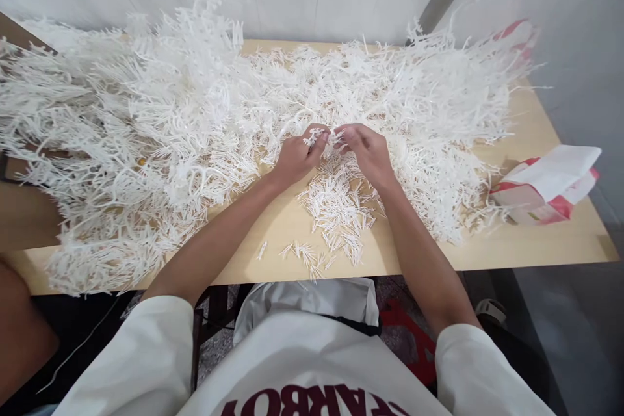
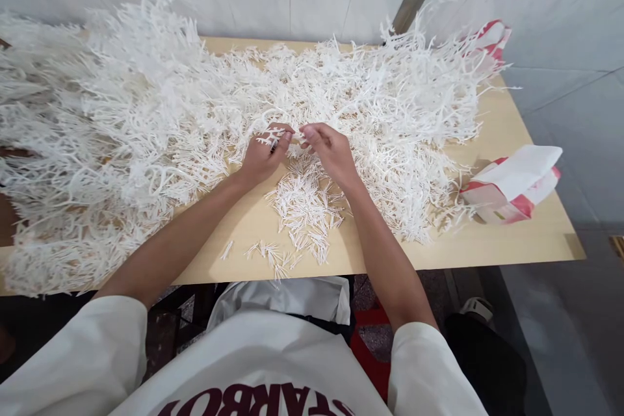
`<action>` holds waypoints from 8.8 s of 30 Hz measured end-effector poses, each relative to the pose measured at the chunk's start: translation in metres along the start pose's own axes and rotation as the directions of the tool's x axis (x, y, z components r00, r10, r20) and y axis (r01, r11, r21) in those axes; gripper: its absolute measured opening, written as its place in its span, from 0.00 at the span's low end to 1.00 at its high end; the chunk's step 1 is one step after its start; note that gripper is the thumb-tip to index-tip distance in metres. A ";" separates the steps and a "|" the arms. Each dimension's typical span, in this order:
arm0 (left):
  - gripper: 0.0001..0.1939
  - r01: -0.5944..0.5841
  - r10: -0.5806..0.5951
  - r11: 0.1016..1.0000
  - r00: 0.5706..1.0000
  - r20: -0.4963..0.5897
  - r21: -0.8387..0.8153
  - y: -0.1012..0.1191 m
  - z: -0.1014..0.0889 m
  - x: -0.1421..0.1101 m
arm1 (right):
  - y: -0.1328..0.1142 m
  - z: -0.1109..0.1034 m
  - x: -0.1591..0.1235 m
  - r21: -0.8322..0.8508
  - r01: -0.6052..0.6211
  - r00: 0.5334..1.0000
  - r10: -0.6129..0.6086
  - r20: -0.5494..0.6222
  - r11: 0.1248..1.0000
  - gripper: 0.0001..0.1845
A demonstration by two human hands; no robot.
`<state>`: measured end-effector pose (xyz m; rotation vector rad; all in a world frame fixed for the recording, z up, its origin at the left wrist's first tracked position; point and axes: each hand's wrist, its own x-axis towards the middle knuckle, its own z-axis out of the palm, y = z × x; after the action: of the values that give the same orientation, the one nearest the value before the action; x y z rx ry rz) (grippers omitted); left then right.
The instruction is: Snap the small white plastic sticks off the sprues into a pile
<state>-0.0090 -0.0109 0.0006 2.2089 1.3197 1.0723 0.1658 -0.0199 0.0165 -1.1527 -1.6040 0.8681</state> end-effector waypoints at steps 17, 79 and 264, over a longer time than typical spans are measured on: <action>0.23 -0.083 0.109 0.979 0.985 0.136 -0.186 0.000 0.000 -0.005 | 0.000 -0.009 0.001 -0.214 0.121 0.967 -0.164 -0.194 0.969 0.21; 0.07 -0.215 0.225 0.972 0.967 -0.121 0.093 -0.013 0.014 -0.005 | 0.008 0.019 -0.012 -0.512 0.358 0.916 -0.401 0.029 0.781 0.11; 0.15 0.034 0.025 0.905 0.991 0.132 -0.424 -0.007 0.005 0.007 | 0.003 0.013 -0.010 -0.330 0.101 0.964 -0.174 -0.200 0.939 0.13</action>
<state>-0.0077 -0.0009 -0.0042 1.9098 0.9250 1.0686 0.1555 -0.0289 0.0069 -1.2912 -1.6472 0.3762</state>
